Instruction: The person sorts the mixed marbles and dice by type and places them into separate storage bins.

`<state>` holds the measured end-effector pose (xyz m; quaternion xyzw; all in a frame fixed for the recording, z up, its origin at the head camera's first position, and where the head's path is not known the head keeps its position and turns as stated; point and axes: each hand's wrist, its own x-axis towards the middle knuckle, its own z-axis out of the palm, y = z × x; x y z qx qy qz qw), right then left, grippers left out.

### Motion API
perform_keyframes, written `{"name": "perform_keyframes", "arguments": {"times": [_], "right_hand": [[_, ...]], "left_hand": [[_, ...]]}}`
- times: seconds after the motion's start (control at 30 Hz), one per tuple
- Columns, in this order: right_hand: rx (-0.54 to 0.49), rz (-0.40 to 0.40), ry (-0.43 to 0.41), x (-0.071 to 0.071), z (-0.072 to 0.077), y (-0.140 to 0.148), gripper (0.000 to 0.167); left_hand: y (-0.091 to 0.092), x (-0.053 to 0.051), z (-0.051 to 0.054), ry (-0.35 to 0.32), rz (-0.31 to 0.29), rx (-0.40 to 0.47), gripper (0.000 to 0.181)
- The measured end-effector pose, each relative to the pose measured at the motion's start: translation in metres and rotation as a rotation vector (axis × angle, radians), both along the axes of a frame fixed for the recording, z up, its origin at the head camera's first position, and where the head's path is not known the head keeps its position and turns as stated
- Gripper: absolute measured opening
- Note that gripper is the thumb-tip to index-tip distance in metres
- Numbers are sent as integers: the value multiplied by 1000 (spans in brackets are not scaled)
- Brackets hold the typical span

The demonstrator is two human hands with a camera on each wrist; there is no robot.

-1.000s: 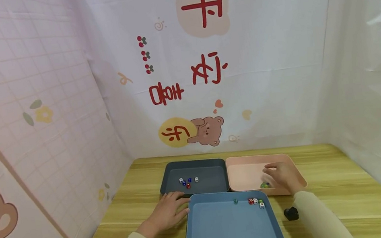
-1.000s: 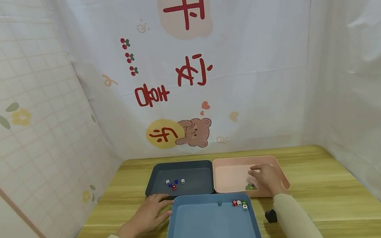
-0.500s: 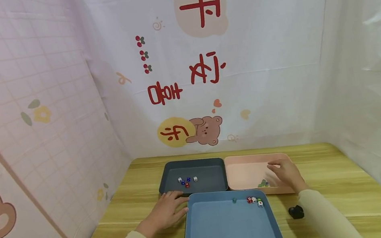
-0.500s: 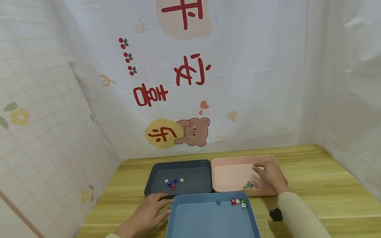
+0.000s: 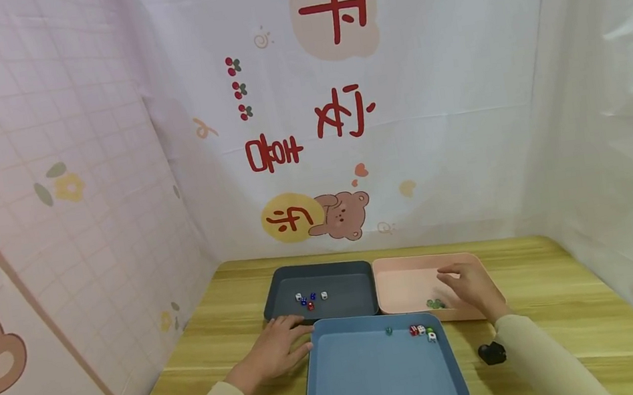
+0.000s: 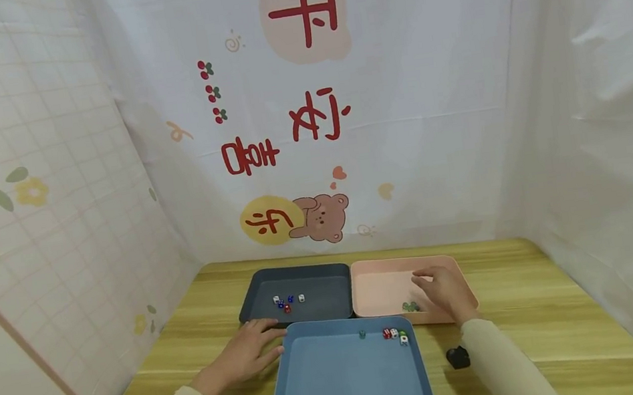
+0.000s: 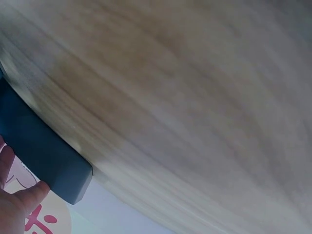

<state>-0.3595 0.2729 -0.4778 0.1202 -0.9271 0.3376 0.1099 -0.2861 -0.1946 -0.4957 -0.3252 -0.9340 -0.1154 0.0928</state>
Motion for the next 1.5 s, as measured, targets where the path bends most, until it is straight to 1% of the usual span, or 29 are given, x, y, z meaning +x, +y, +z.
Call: {"name": "perform_keyframes", "arguments": {"times": [0.1,0.27,0.37,0.57,0.73,0.87,1.03,1.1,1.27,1.5], "right_hand": [[12,-10,-19,3,2,-2,40],[12,0,-42,6,3,-5,43],[-30,18,-56,7,2,-9,43],[-99,45,-74,11,-4,-15,41],[-102,59,-44,16,-8,-21,38],[-121,73,-26,20,-8,-28,36],[-160,88,-56,26,-9,-37,36],[-197,98,-89,28,-10,-42,36],[-233,115,-109,35,-10,-55,36],[-208,140,-68,42,-12,-70,31]], "left_hand": [[0,-1,1,9,-2,-1,39],[0,0,1,-7,7,-2,40],[0,0,1,-5,6,2,39],[1,1,1,-7,2,0,38],[1,1,1,-2,2,0,38],[0,1,1,2,2,1,38],[0,0,0,1,0,3,38],[0,0,-1,-2,4,3,38],[-1,0,-2,-8,10,3,39],[0,0,-3,-4,15,-1,39]]}}
